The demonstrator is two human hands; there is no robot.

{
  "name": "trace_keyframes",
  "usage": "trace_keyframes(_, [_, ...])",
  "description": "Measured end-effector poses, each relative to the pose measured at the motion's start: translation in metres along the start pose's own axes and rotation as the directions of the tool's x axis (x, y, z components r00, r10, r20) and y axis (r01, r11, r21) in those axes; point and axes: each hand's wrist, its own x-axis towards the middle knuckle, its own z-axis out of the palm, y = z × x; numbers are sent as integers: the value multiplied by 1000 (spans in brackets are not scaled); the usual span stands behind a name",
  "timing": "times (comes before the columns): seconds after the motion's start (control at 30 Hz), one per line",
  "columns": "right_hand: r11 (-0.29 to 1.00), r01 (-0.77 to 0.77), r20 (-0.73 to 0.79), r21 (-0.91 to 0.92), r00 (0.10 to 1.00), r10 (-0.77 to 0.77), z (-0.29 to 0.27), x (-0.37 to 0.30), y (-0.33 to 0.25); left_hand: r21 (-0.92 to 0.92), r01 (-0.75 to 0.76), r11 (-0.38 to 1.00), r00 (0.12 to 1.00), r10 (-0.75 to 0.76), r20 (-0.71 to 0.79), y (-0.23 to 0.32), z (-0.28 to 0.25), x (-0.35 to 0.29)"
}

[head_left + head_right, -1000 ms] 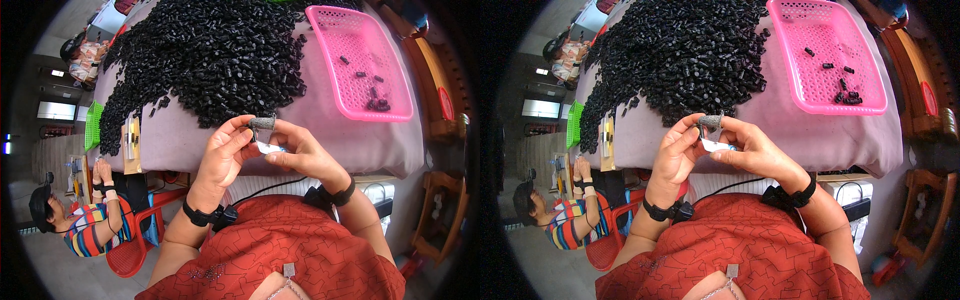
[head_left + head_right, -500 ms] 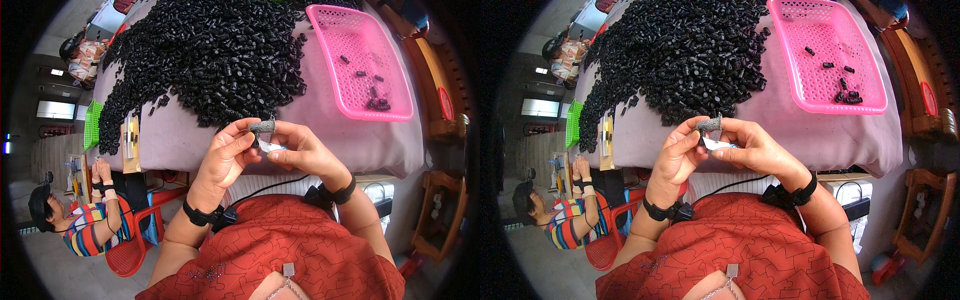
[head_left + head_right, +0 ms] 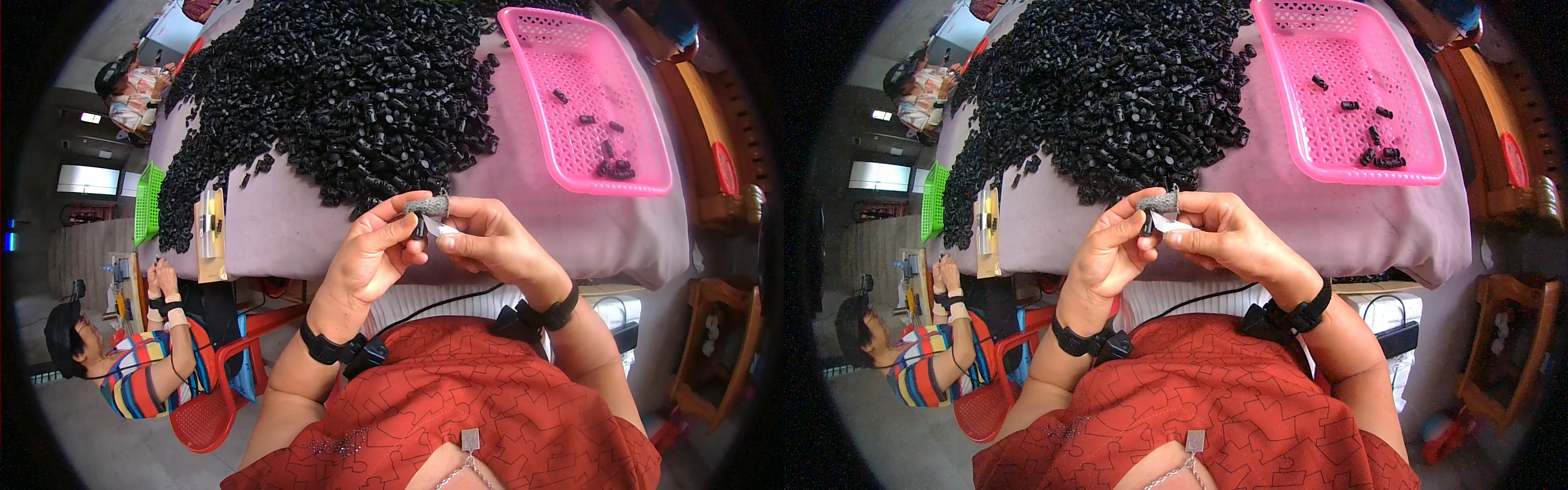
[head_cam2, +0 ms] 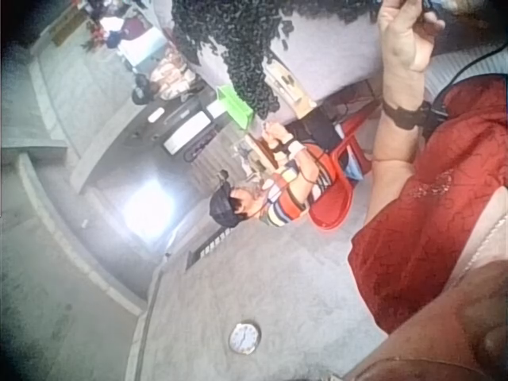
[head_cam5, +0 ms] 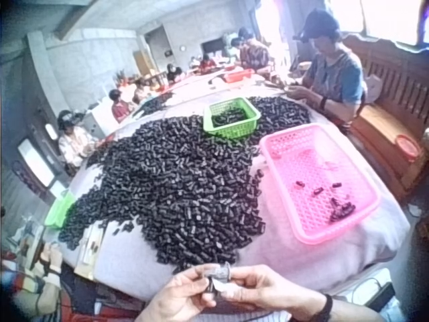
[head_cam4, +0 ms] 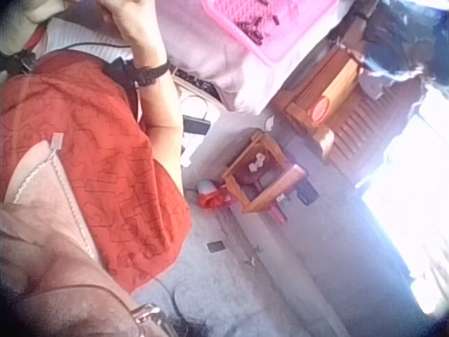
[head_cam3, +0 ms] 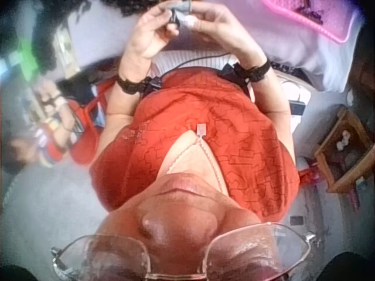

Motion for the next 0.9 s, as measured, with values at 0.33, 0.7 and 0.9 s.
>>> trace_keyframes(0.33, [998,-16,75,-58,997,21,-1,-3,-4,4,3,1000,1000,-3,-2,1,3,-3])
trace_keyframes(0.7, [998,5,87,-61,996,0,-1,-5,-5,30,-24,999,999,25,-20,-1,1,-1])
trace_keyframes(0.9, [999,-32,52,-8,998,32,-4,-2,-4,28,-13,1000,1000,13,-4,-2,3,-1])
